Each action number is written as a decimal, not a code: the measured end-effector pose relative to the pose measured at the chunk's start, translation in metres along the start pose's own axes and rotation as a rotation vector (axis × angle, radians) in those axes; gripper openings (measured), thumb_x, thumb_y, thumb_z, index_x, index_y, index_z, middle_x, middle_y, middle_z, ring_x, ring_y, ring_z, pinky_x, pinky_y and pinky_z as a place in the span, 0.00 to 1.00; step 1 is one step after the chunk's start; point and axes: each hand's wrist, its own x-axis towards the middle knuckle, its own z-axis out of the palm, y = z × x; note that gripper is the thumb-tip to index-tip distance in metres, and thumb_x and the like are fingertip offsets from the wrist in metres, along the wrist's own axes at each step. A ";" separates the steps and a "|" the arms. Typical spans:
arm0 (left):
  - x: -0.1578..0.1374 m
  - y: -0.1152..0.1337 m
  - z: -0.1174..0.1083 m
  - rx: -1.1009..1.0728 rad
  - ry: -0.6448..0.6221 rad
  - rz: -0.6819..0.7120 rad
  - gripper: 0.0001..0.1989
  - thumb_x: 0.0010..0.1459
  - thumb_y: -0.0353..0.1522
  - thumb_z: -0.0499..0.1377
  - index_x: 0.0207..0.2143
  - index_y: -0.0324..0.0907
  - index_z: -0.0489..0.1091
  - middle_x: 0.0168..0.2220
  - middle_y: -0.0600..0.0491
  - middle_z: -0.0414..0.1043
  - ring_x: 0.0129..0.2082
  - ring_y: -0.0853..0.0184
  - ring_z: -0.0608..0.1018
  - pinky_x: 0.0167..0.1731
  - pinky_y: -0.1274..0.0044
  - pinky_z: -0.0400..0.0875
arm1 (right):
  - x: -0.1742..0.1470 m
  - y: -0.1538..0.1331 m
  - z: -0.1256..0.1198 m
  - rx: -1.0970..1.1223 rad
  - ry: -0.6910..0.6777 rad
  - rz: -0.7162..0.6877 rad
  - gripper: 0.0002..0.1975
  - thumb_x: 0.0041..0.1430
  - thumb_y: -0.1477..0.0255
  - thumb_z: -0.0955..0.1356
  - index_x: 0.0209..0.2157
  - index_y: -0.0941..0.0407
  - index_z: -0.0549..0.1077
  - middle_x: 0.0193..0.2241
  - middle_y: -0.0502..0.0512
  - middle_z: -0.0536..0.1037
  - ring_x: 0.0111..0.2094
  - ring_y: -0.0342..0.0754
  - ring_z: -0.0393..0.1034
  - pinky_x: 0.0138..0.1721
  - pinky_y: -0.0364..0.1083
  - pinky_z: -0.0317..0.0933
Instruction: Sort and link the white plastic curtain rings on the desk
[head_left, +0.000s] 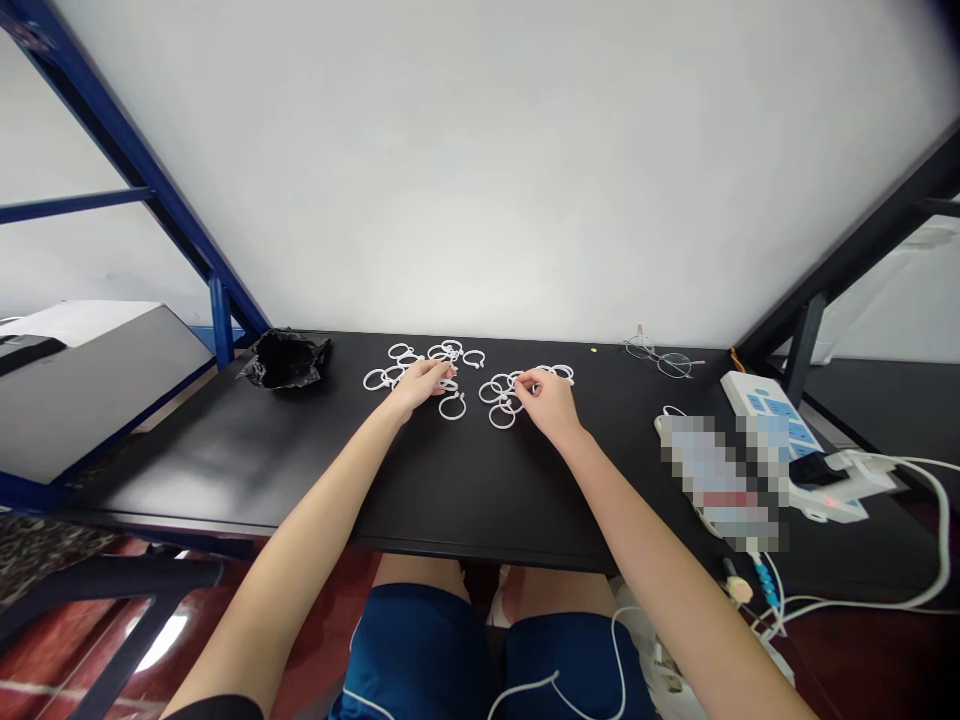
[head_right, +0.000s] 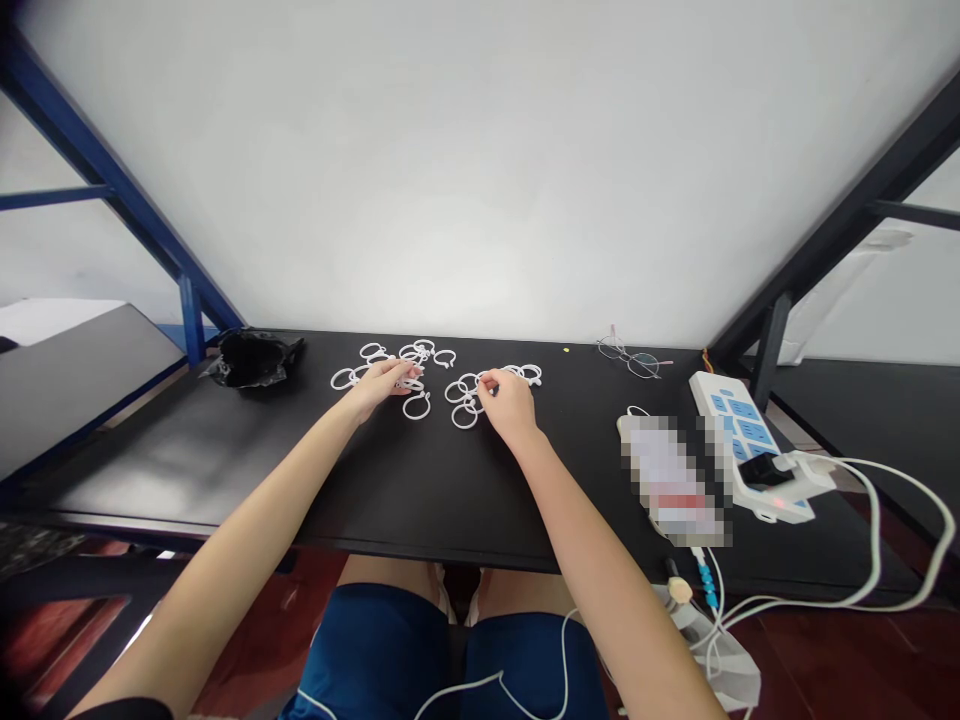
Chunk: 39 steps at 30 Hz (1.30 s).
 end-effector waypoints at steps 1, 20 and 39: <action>0.000 0.000 0.000 0.007 0.008 0.002 0.19 0.50 0.48 0.58 0.24 0.39 0.66 0.42 0.47 0.74 0.43 0.63 0.74 0.36 0.76 0.71 | 0.000 0.000 0.000 0.001 0.001 -0.001 0.06 0.53 0.71 0.66 0.30 0.54 0.76 0.29 0.51 0.79 0.27 0.45 0.68 0.29 0.44 0.59; 0.001 0.002 0.000 0.088 0.183 0.086 0.24 0.54 0.53 0.54 0.26 0.40 0.70 0.30 0.51 0.74 0.24 0.70 0.68 0.25 0.78 0.60 | 0.000 0.000 0.001 -0.004 0.001 -0.009 0.06 0.53 0.71 0.65 0.29 0.54 0.75 0.29 0.51 0.79 0.28 0.46 0.69 0.31 0.44 0.60; -0.002 0.002 0.004 0.090 0.174 0.161 0.20 0.54 0.47 0.56 0.35 0.39 0.75 0.29 0.51 0.72 0.28 0.69 0.72 0.25 0.79 0.63 | -0.001 0.000 0.001 0.016 -0.004 -0.011 0.06 0.53 0.72 0.65 0.30 0.55 0.76 0.29 0.51 0.79 0.26 0.45 0.67 0.30 0.44 0.60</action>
